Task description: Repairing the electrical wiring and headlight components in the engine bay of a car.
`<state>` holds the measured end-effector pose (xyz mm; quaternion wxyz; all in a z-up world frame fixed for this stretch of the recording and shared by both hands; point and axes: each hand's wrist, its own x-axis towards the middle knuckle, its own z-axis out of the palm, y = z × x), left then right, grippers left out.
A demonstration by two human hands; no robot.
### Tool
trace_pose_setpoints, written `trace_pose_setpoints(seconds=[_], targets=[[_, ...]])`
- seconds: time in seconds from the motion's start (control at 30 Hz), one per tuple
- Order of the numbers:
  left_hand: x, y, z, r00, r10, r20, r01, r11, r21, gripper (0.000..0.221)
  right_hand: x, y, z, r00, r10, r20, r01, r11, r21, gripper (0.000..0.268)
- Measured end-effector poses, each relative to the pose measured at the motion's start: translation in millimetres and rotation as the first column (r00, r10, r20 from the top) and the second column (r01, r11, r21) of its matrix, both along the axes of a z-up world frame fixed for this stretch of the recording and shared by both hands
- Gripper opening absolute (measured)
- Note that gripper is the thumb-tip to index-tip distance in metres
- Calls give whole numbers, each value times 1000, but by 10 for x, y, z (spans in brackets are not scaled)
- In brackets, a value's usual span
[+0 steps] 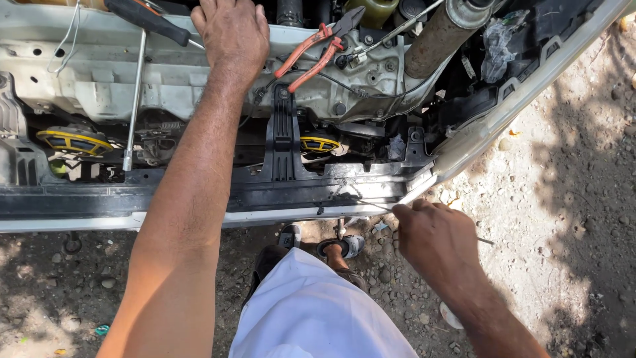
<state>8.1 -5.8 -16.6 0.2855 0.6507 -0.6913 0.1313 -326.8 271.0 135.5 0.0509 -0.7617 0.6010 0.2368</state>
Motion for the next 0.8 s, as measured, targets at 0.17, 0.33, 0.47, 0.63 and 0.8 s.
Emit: trace_pose_setpoints(seconds=[0.17, 0.33, 0.47, 0.63, 0.8], targets=[[-27, -2, 24, 999, -44, 8, 45, 992, -114, 29, -60, 45, 50, 997, -71, -32, 72, 997, 35, 29], [-19, -13, 8, 1000, -15, -5, 15, 1000, 27, 34, -130, 80, -91, 998, -40, -43, 39, 999, -8, 28], [-2, -16, -11, 1000, -23, 0, 23, 1000, -11, 33, -133, 64, -93, 999, -42, -25, 41, 999, -18, 26], [-5, -5, -12, 999, -37, 4, 37, 998, -53, 31, -113, 55, -63, 1000, -14, -20, 13, 999, -49, 25], [0, -42, -55, 1000, -12, 29, 12, 1000, -17, 34, -122, 51, -115, 999, -30, -36, 30, 1000, -2, 25]])
